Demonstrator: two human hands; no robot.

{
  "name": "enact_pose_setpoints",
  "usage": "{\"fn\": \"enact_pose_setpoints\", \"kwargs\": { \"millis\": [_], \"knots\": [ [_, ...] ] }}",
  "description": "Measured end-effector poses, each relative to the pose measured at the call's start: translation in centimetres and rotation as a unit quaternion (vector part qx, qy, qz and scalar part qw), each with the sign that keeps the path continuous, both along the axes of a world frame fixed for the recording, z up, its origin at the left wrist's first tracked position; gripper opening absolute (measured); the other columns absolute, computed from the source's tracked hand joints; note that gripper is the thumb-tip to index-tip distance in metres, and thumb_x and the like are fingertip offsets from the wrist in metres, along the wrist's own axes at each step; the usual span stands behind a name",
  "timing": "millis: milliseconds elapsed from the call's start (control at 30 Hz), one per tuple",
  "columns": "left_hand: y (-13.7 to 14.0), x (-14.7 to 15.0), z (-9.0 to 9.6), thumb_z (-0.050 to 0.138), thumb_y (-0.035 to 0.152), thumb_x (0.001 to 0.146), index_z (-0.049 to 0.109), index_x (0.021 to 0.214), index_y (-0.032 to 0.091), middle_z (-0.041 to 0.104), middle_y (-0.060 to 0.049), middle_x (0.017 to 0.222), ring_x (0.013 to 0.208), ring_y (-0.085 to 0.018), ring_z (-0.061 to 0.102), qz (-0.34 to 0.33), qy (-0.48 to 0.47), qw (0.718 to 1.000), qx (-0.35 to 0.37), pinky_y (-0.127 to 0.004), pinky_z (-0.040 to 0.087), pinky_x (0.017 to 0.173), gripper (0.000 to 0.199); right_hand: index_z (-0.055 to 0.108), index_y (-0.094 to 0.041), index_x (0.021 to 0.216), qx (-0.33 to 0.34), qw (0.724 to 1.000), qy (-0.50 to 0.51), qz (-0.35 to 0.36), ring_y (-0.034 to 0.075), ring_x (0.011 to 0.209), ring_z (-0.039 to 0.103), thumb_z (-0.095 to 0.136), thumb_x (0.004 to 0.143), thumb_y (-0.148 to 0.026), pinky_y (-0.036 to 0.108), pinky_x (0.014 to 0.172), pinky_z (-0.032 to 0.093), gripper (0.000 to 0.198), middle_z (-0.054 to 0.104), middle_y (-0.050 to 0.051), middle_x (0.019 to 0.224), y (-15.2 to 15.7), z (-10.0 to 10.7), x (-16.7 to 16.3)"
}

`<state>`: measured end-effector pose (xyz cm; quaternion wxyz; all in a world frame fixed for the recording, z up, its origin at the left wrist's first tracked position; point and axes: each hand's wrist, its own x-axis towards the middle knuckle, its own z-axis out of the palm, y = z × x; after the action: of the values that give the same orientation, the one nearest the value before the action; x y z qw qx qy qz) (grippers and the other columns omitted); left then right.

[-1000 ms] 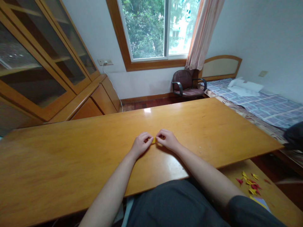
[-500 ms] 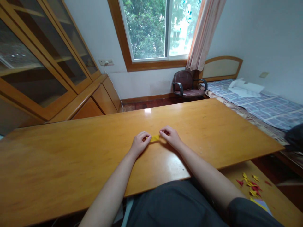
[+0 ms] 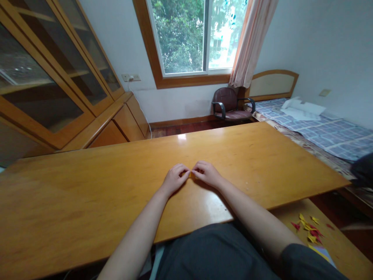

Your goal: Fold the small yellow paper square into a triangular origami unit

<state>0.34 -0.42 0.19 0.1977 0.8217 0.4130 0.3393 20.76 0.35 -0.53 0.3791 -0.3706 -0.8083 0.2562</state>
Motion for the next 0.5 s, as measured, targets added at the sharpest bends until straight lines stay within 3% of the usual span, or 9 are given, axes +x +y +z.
{"fn": "enact_pose_setpoints", "kwargs": {
  "millis": [500],
  "knots": [
    [0.3, -0.85, 0.19, 0.056, 0.028, 0.086, 0.062, 0.071, 0.018, 0.062, -0.001, 0.074, 0.072, -0.014, 0.058, 0.067, -0.084, 0.993, -0.046, -0.025, 0.045, 0.07, 0.019, 0.063, -0.017, 0.077, -0.03, 0.997, 0.057, -0.042, 0.014, 0.072, 0.055, 0.059, 0.087, -0.026, 0.026, 0.069, 0.042, 0.014, 0.062, 0.001, 0.076, 0.39, -0.07, 0.59]
  ]
}}
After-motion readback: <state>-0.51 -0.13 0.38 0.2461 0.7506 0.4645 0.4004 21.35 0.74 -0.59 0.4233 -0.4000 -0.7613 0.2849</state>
